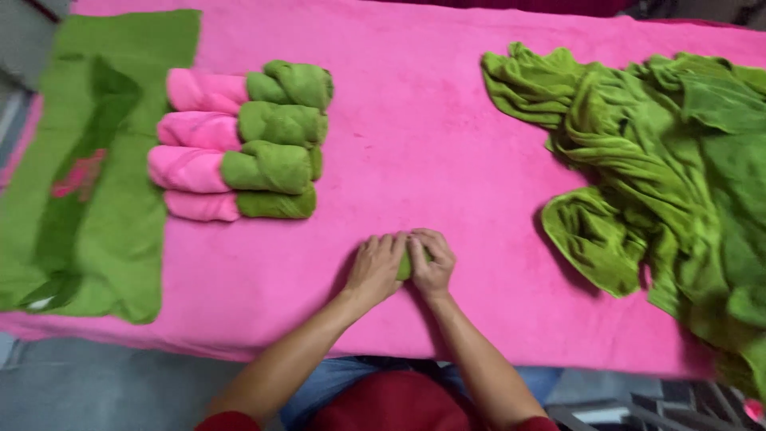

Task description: Folding and rolling a green towel into a decorative shape on a massage table.

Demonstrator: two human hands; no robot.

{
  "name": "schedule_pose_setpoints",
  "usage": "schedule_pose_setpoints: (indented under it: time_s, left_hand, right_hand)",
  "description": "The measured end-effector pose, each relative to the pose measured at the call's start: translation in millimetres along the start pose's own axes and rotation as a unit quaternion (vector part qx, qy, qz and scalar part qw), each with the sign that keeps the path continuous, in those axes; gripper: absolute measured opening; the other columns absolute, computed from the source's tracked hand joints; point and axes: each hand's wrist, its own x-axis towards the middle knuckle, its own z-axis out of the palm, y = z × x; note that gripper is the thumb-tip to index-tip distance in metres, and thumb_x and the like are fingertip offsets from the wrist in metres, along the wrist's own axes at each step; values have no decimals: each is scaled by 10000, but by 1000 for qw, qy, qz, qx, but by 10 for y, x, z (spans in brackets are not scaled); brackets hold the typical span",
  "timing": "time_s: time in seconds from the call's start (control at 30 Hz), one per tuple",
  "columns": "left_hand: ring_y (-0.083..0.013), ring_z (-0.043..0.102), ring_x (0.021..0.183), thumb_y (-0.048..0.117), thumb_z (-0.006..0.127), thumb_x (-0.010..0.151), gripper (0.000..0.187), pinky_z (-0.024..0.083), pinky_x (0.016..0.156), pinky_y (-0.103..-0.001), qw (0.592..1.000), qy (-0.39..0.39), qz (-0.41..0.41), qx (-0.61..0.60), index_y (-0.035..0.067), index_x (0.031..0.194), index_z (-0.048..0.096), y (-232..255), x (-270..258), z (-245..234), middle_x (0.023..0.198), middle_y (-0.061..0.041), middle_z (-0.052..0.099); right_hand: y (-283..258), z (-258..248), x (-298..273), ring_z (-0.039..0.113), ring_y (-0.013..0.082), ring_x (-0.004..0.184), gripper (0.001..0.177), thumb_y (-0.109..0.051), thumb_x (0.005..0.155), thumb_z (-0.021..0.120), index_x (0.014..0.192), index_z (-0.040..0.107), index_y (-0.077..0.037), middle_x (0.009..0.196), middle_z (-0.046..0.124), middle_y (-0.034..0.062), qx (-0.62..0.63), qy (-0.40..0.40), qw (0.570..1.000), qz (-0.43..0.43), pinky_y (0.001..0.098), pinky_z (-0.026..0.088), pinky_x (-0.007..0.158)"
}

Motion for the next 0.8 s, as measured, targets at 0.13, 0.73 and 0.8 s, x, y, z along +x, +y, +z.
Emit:
schedule_pose_setpoints:
  time_s: [0.13,0.73,0.8]
  left_hand:
    - [-439,641,1033,389,894,717,995,541,846,-536,998,40,20,-47,-31,1494,436,-119,-188,-229,1139,-258,647]
    - [-501,280,1516,130,820,636,1069,331,1147,-636,946,227,-194,129,208,1626,426,-1375,-1237,-452,1619,-248,327]
    - [-578,224,1508,266,851,568,1140,249,1183,-695,908,320,-260,79,138,1619,427,-1170,-1208,-399,1635,-338,243]
  right_hand:
    - [110,-127,-98,692,331,1153,495,-489,1057,573,1216,739,-51,1160,738,190,78,-6,997,4,479,538,996]
    - [-10,-329,-180,596,369,1286,314,-225,1101,495,1182,729,-32,1274,625,177,-29,-60,998,-1,478,451,1108]
    - [-30,-326,-185,605,380,1271,297,-243,1081,541,1163,742,-40,1256,630,186,-30,-60,998,3,484,449,1106]
